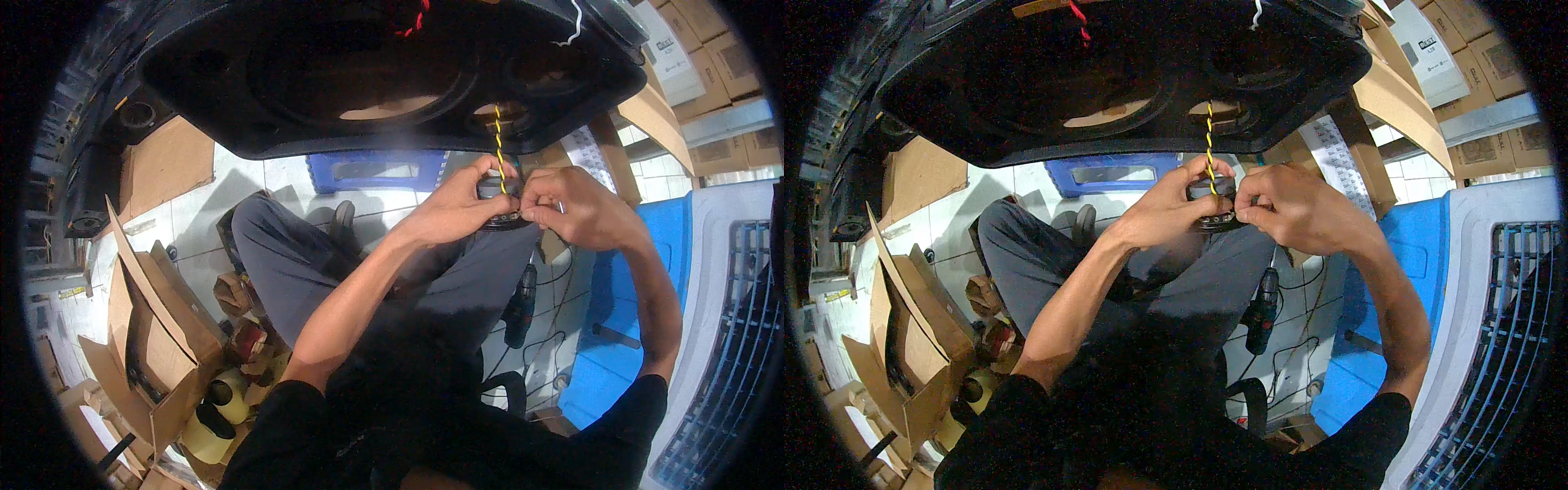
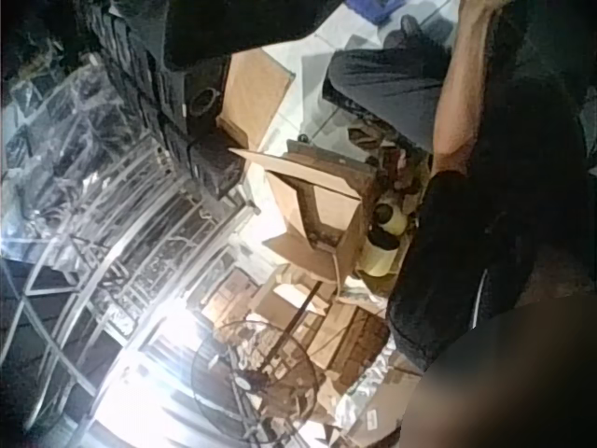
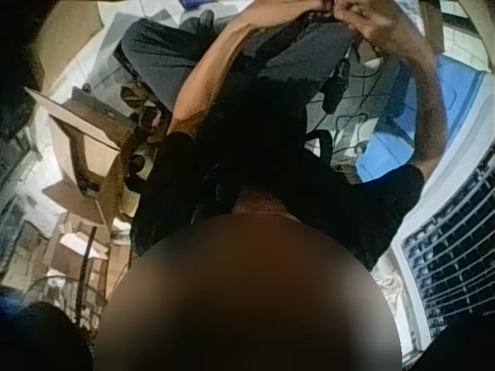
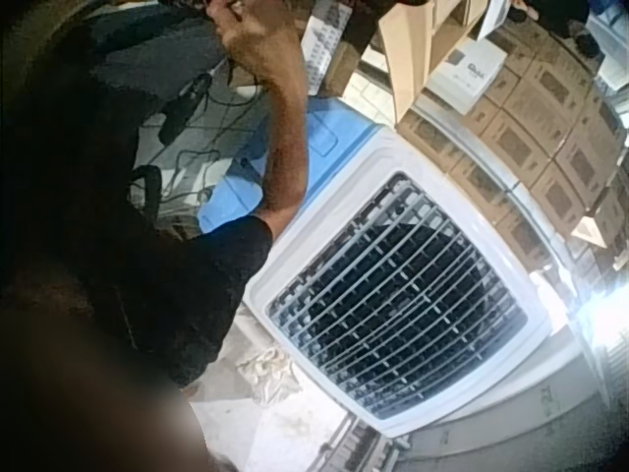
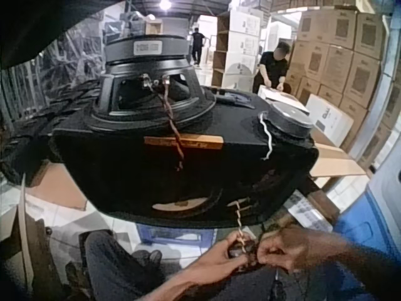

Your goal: The person assembles a speaker by connecting wires to the speaker terminals and securing components. They use a soldering iron to join wires and place a small speaker into the enclosure.

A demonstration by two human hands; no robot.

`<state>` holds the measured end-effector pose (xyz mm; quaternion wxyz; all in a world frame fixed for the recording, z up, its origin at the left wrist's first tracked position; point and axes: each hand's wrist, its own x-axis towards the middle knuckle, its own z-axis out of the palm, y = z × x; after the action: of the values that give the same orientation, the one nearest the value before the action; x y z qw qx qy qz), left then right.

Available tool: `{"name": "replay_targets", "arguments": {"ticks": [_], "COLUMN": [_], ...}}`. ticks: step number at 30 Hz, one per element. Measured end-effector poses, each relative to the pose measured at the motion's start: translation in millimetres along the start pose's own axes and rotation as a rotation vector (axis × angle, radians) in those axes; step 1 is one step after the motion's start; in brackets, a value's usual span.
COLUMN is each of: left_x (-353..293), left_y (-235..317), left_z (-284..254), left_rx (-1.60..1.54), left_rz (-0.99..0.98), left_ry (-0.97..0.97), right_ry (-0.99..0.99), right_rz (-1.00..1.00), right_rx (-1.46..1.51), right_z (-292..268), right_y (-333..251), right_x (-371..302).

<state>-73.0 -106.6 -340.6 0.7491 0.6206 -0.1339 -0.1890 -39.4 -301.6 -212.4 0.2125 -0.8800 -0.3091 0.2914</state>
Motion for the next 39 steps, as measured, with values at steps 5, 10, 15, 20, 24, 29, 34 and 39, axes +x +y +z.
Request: {"name": "replay_targets", "arguments": {"ticks": [5, 10, 15, 20, 24, 29, 34, 39], "left_x": [3, 8, 5, 4, 3, 6, 7, 8], "left_y": [-4, -7, -5, -2, -1, 1, 6, 7], "left_z": [-1, -5, -7, -6, -7, -6, -7, -8], "left_rx": [-0.004, -0.001, 0.105, 0.009, 0.016, -0.035, -0.087, -0.148], "left_rz": [0.008, 0.033, 0.083, 0.061, 0.035, -0.007, -0.018, 0.001], "left_ry": [-0.015, -0.001, 0.035, 0.041, -0.022, -0.017, -0.006, 0.015], "right_ry": [0.013, 0.025, 0.014, 0.092, 0.084, -0.103, -0.175, -0.164], "right_rz": [-0.088, -0.113, -0.06, -0.039, -0.149, 0.046, 0.026, 0.058], "right_rx": [-0.116, -0.134, -0.052, -0.015, -0.028, 0.048, 0.181, 0.178], "right_z": [-1, -3, -4, -3, 0, -11, -20, -22], "right_y": [2, 4, 1, 0, 3, 4, 4, 9], "right_x": [-1, 6, 7, 1, 3, 11, 18, 19]}}
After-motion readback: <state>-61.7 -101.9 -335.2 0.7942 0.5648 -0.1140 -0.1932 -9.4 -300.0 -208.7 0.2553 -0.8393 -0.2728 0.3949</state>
